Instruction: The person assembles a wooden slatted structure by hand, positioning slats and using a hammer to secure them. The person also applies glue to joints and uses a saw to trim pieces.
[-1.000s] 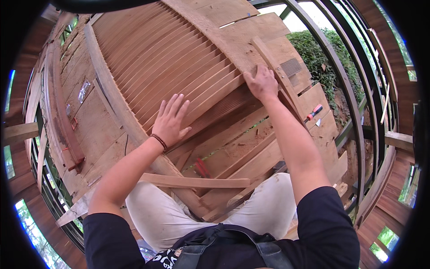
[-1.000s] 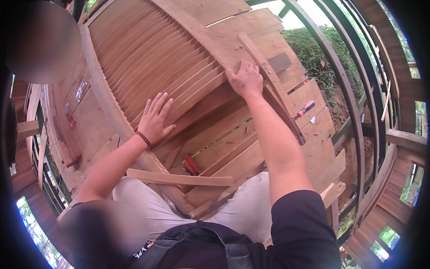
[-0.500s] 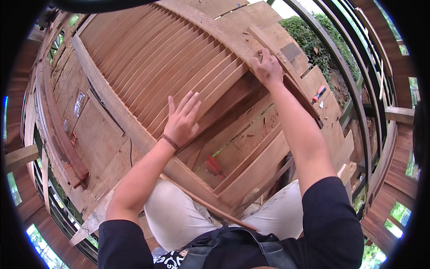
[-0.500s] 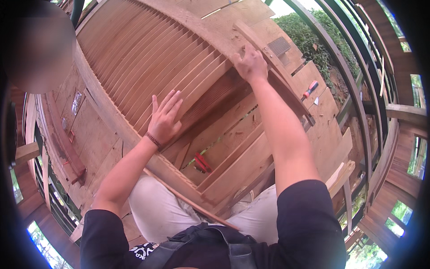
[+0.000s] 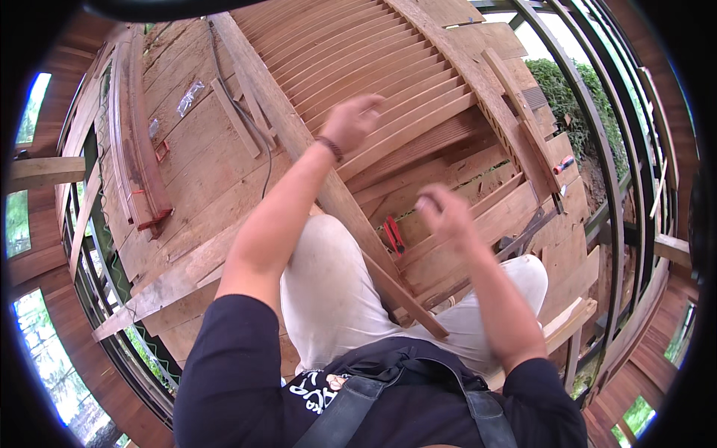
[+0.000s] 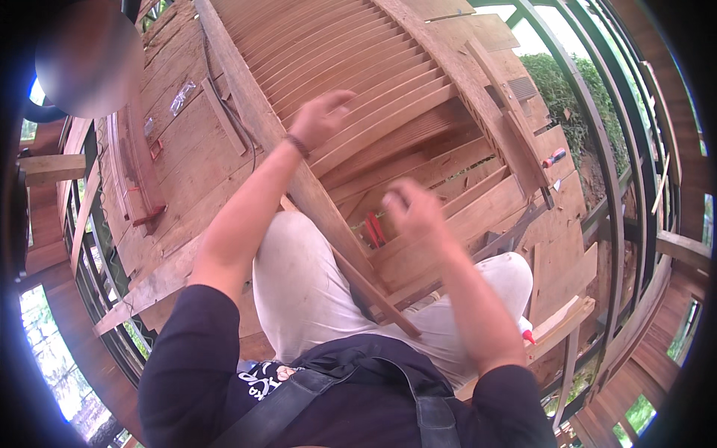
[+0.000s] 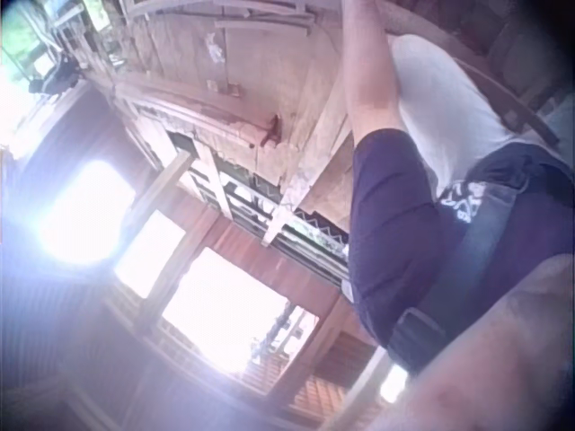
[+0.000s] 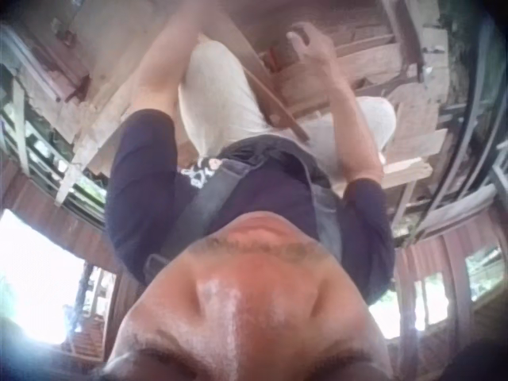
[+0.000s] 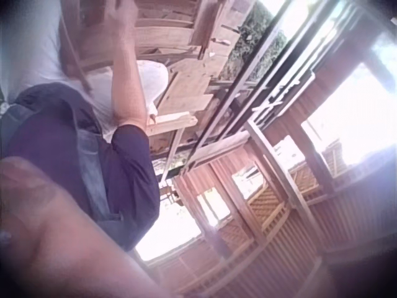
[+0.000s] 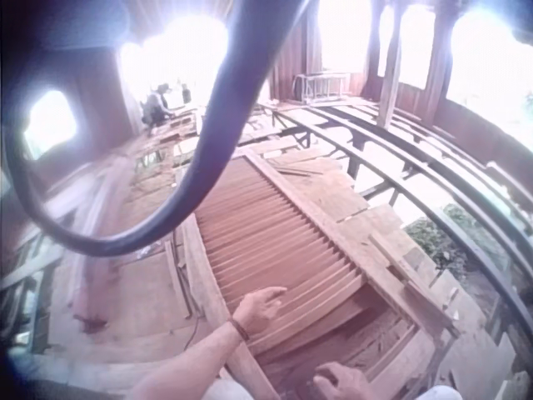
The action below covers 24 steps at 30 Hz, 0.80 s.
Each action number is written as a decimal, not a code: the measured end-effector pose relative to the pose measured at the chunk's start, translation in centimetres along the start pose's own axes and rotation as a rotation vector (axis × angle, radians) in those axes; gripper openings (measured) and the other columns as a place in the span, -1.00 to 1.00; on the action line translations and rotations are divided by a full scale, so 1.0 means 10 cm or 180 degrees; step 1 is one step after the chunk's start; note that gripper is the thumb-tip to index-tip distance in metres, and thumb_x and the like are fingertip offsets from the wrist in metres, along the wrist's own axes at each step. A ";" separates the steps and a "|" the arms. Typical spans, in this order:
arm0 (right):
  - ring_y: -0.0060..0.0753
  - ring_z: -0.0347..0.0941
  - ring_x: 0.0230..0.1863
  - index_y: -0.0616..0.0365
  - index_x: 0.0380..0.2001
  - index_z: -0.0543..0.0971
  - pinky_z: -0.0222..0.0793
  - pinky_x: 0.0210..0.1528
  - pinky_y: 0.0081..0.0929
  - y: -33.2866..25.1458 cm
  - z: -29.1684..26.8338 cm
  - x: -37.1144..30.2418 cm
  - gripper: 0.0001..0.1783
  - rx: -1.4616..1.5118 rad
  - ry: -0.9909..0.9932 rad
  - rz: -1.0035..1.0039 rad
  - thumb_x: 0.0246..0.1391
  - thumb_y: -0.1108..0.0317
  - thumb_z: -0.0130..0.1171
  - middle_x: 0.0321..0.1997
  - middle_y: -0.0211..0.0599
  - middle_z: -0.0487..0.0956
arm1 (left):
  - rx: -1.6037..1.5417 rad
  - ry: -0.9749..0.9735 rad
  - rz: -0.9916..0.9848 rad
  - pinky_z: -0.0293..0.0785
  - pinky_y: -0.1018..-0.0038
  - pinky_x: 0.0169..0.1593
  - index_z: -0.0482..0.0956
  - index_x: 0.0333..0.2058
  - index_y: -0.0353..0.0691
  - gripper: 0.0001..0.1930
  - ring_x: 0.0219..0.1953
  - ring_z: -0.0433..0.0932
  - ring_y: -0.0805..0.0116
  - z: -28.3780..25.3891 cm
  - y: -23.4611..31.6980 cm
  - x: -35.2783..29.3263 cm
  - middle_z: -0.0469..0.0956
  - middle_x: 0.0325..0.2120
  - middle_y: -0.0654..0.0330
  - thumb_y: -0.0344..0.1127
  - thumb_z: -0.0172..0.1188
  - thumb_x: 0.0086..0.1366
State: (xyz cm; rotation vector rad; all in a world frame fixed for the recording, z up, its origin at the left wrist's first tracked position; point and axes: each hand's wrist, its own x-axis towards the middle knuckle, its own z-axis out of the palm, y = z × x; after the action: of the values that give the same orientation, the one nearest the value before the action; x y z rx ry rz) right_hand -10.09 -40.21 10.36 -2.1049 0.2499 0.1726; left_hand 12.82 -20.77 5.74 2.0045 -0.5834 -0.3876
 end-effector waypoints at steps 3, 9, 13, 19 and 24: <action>0.06 0.65 -0.09 0.28 0.09 0.52 0.54 -0.01 -0.14 -0.30 0.24 -0.57 -0.49 -0.0242 -0.1444 0.0063 0.25 0.11 0.26 -0.10 0.12 0.68 | 0.1068 0.0877 0.0069 0.24 0.19 0.44 0.54 0.24 -0.14 -0.55 0.40 0.36 0.03 -0.53 -0.18 -0.43 0.49 0.28 -0.03 -0.27 0.21 0.39; 0.32 0.59 -0.03 0.36 0.07 0.43 0.48 0.07 0.06 -0.46 0.52 -0.75 -0.53 -0.0563 -0.2376 0.0590 0.22 0.24 0.14 -0.14 0.32 0.64 | 0.2135 0.0188 -0.0171 -0.15 -0.19 0.53 0.27 0.43 -0.04 -0.30 0.59 -0.15 -0.03 -0.45 -0.67 -1.07 -0.02 0.56 0.10 -0.06 0.24 0.38; 0.05 0.67 -0.37 0.37 0.01 0.37 0.57 -0.27 -0.12 -0.50 0.37 -0.72 -0.61 0.0060 -0.2182 0.0321 0.25 0.31 0.12 -0.34 0.12 0.68 | 0.2025 -0.0435 -0.0349 -0.10 -0.19 0.51 0.32 0.41 -0.06 -0.29 0.59 -0.11 0.00 -0.72 -0.63 -0.89 0.02 0.54 0.07 0.00 0.26 0.35; -0.34 0.65 -0.41 0.33 0.09 0.36 0.58 -0.34 -0.29 -0.43 -0.29 -0.55 -0.64 0.1512 -0.0908 0.0610 0.29 0.42 0.08 -0.34 -0.08 0.66 | 0.1738 0.0235 -0.0718 0.47 0.23 0.27 0.57 0.18 -0.25 -0.46 0.18 0.57 -0.05 -0.59 -0.10 -0.60 0.60 0.13 -0.11 -0.10 0.32 0.30; -0.20 0.64 -0.36 0.30 -0.05 0.44 0.56 -0.30 -0.24 0.17 -0.68 -0.26 -0.65 0.0303 0.1327 0.0678 0.17 0.34 0.22 -0.35 -0.07 0.65 | 0.2038 -0.0117 0.0212 0.52 0.16 0.17 0.60 0.08 -0.28 -0.50 0.08 0.59 -0.03 0.26 0.39 -0.27 0.62 -0.02 -0.08 -0.07 0.34 0.29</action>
State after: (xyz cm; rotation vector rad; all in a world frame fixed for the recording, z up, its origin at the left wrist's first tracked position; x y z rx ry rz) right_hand -12.88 -46.60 12.99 -2.0002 0.7177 -0.1543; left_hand 8.40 -22.76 8.01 2.5788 -0.8744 -0.2082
